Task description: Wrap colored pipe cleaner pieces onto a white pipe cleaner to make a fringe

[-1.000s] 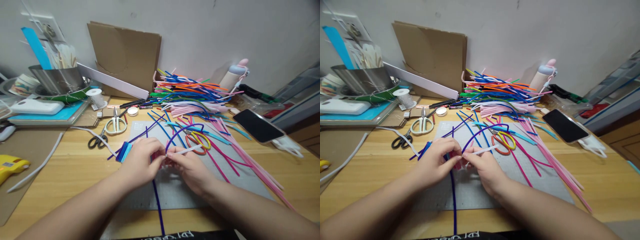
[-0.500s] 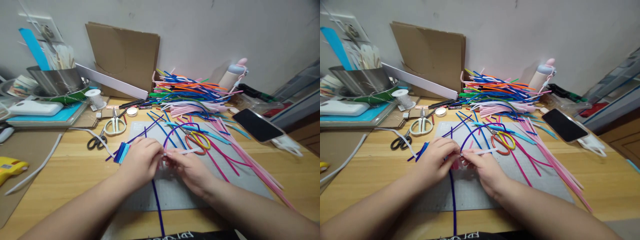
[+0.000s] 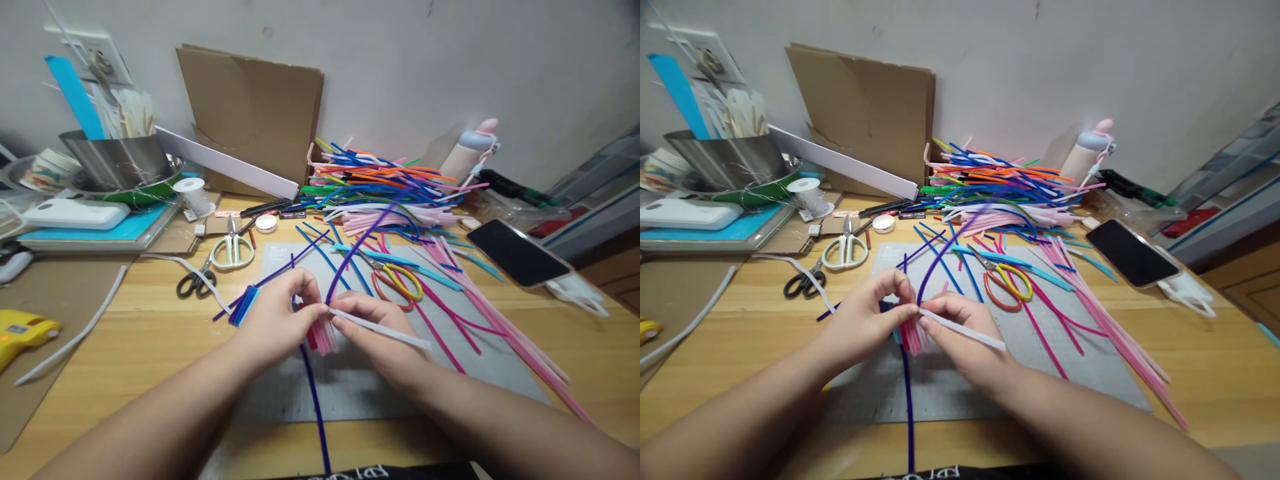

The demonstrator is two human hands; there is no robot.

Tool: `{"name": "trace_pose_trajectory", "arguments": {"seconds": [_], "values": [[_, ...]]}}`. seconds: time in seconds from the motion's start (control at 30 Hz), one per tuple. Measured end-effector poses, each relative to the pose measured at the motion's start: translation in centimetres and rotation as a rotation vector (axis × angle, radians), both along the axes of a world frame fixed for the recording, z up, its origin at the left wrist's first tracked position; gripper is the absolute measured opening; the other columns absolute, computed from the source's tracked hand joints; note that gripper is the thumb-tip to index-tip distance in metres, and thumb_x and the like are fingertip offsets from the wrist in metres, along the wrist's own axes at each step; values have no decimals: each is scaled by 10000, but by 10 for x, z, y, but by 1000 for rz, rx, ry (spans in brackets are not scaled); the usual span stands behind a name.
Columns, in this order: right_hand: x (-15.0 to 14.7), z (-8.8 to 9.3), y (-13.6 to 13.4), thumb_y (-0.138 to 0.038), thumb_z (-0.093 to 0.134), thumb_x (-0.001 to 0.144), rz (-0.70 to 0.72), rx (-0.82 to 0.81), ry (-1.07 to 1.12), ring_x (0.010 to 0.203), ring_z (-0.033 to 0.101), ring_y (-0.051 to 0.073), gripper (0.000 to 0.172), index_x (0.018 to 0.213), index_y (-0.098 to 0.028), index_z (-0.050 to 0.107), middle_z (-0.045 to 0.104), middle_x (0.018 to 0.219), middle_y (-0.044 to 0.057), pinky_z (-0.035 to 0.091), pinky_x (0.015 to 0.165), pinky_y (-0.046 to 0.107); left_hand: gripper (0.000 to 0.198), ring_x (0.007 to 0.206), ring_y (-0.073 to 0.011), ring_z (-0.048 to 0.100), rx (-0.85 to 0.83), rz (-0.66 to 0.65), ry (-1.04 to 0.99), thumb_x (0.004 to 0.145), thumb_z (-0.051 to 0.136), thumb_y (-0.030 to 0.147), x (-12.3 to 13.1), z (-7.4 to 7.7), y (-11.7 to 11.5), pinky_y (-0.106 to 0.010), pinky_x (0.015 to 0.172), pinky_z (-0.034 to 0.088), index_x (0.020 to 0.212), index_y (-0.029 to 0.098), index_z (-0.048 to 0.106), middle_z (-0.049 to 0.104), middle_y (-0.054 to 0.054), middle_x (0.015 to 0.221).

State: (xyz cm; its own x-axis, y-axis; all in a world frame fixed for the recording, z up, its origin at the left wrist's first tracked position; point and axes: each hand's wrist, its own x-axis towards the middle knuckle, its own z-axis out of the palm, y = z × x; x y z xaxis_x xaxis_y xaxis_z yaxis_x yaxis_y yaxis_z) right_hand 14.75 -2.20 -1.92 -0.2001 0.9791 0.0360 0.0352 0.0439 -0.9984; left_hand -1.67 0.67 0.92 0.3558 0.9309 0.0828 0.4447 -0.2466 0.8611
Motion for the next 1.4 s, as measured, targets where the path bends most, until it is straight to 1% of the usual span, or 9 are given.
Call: {"name": "trace_pose_trajectory", "arguments": {"seconds": [0.2, 0.27, 0.4, 0.57, 0.77, 0.9, 1.03, 1.2, 1.4], "values": [[-1, -4, 3, -249, 557, 797, 45, 72, -2, 830, 562, 136, 103, 849, -210, 637, 616, 835, 10, 429, 762, 274, 123, 625, -103, 483, -125, 38, -77, 675, 580, 135, 1, -4, 4, -236, 599, 385, 673, 174, 463, 514, 42, 654], [-1, -4, 6, -248, 558, 794, 61, 35, 16, 784, 561, 128, 103, 846, -201, 634, 614, 799, 6, 431, 735, 269, 111, 615, -101, 482, -152, 39, -91, 665, 583, 125, 1, -6, 6, -233, 591, 382, 681, 167, 482, 519, 38, 652], [-2, -7, 14, -256, 622, 735, 35, -44, 43, 718, 553, 124, 98, 784, -171, 625, 610, 756, 4, 427, 679, 260, 91, 639, -100, 479, -155, -36, -211, 670, 582, 123, 3, -10, 9, -233, 625, 385, 697, 156, 502, 504, 30, 656], [-3, -12, 18, -250, 646, 705, 23, -76, 199, 762, 575, 135, 117, 785, -176, 604, 620, 762, -3, 429, 731, 276, 100, 645, -99, 475, -194, -32, -284, 691, 569, 150, 4, -12, 7, -225, 620, 385, 782, 164, 530, 497, 31, 676], [-1, -12, 16, -254, 625, 725, 22, -2, 81, 732, 565, 134, 124, 820, -179, 598, 613, 768, 4, 433, 682, 268, 180, 666, -112, 515, -213, -6, -235, 680, 603, 192, 2, -15, 8, -237, 658, 407, 853, 171, 562, 554, 20, 695], [0, -16, 17, -248, 610, 736, 20, 80, 27, 753, 554, 140, 104, 808, -175, 597, 593, 778, 11, 432, 708, 278, 87, 644, -106, 500, -198, -24, -170, 681, 608, 198, 1, -12, 9, -230, 641, 393, 738, 158, 555, 547, 25, 662], [-2, -19, 18, -255, 584, 754, 36, 15, 95, 757, 552, 133, 99, 809, -174, 584, 589, 791, 7, 429, 714, 277, 86, 633, -101, 478, -184, -32, -108, 682, 607, 193, 1, -10, 8, -222, 623, 372, 670, 150, 533, 531, 28, 642], [-5, -14, 16, -267, 605, 725, 29, -97, 166, 668, 535, 116, 121, 777, -168, 560, 577, 717, -10, 418, 635, 251, 129, 629, -105, 461, -145, -72, -113, 762, 523, 250, 0, -16, 9, -227, 614, 368, 672, 159, 510, 512, 25, 639], [-6, -13, 14, -270, 641, 702, 6, -117, 185, 664, 528, 109, 164, 781, -160, 549, 557, 712, -14, 409, 635, 247, 138, 654, -118, 475, -121, -39, -45, 765, 516, 261, 2, -12, 7, -240, 638, 374, 674, 158, 514, 529, 12, 667]]}}
